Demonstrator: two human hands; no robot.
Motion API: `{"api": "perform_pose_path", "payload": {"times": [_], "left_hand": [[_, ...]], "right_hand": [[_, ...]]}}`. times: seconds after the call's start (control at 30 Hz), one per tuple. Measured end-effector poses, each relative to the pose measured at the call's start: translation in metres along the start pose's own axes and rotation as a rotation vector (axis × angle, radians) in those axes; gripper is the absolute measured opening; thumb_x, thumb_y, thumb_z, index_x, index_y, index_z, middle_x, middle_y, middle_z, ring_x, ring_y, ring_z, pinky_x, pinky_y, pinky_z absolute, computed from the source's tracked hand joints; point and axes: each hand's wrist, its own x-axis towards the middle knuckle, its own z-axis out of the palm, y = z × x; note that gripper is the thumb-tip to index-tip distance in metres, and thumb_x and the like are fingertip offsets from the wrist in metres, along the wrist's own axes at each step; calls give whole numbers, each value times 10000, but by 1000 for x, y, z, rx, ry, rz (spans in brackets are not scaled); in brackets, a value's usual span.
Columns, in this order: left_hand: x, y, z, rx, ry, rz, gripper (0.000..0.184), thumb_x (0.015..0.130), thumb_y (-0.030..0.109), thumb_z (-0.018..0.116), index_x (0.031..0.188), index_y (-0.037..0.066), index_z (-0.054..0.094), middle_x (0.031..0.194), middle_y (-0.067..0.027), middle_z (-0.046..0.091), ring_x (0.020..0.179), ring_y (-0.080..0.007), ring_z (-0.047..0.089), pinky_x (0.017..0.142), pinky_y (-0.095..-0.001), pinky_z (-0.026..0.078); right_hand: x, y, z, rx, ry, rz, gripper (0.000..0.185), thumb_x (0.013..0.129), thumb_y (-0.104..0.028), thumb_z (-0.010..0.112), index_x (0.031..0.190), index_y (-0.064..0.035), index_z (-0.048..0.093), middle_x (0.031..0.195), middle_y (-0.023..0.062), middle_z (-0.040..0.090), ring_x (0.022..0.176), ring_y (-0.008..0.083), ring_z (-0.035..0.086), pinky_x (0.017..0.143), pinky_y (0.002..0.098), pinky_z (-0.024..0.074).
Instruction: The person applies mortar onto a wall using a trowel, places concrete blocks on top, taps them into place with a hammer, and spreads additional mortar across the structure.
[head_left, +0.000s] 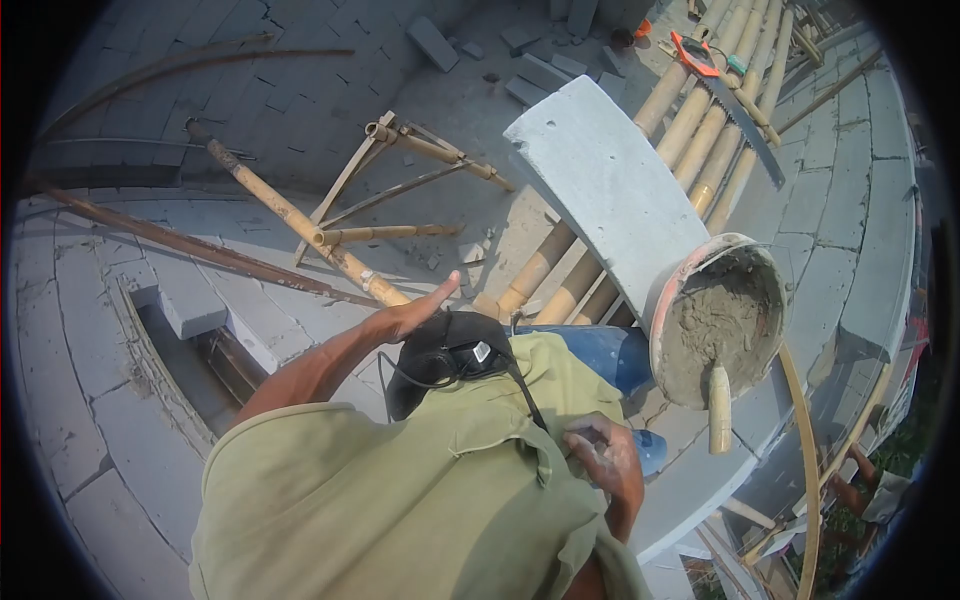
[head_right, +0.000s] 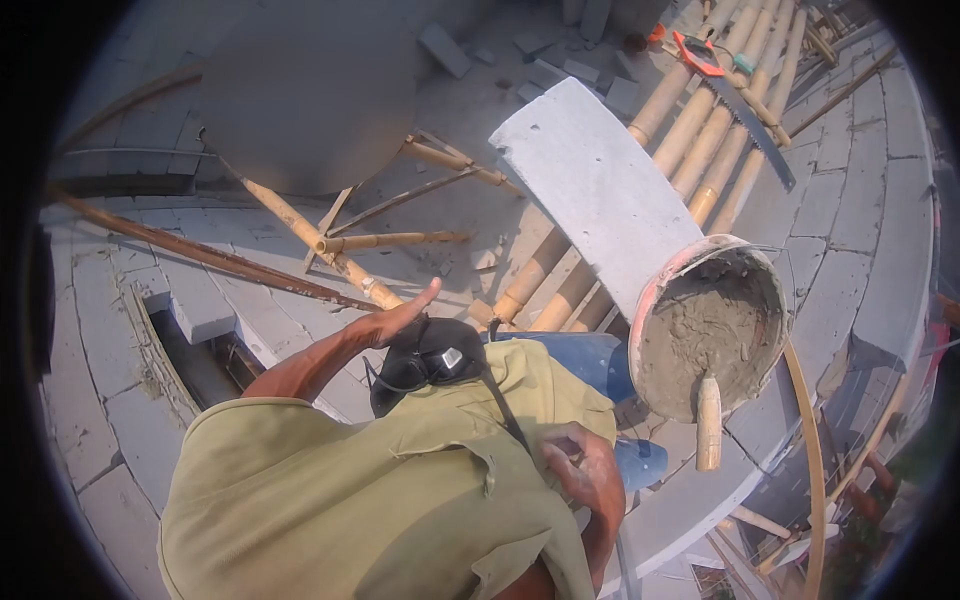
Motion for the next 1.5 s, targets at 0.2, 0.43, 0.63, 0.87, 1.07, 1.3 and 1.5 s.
{"api": "perform_pose_path", "payload": {"times": [0.2,0.43,0.63,0.87,1.07,1.3,1.5], "left_hand": [[22,-7,1,10,60,1,1255,867,964,164,1664,-1,68,1729,-255,47,1607,-366,87,1297,-480,101],[12,14,6,119,-134,435,817,1102,630,71,1545,61,456,1467,-137,563,1339,-247,525,1165,-330,393],[-8,29,9,12,-129,181,632,1127,531,289,1476,71,546,1416,-92,597,1271,-223,561,1086,-364,455],[6,-19,-12,349,0,477,447,1077,369,505,1369,57,636,1304,-84,657,1173,-208,609,1017,-343,488],[-44,13,-52,73,-67,321,277,919,159,706,1160,24,725,1044,-48,734,960,-139,659,865,-294,507],[-77,34,-31,296,-181,216,199,843,129,789,995,2,766,828,-19,737,807,-87,656,732,-275,491],[-68,27,-33,345,-273,335,208,785,145,791,931,3,750,772,21,705,700,-95,605,633,-296,463]], "right_hand": [[81,-97,16,-97,42,-705,246,896,-71,640,1114,-40,749,1101,155,694,1029,312,676,894,358,531],[179,-112,83,-551,-408,-926,276,841,-67,675,1085,-128,790,1080,105,726,1012,357,667,873,464,539],[182,-139,86,-744,-560,-685,164,802,-49,673,931,-70,773,998,163,732,952,375,690,835,475,537],[178,-134,86,-727,-439,-855,154,815,-87,694,943,-83,779,969,148,739,1037,354,673,912,513,494],[168,-121,98,-674,-246,-1027,136,877,-81,645,968,-106,744,961,101,709,1032,297,644,902,460,454],[160,-112,98,-667,-216,-1085,77,883,-85,634,924,-113,692,993,75,672,1032,263,628,879,430,429],[144,-113,95,-733,-160,-1128,115,874,-66,658,967,-114,707,1003,40,633,959,231,594,814,400,406]]}}
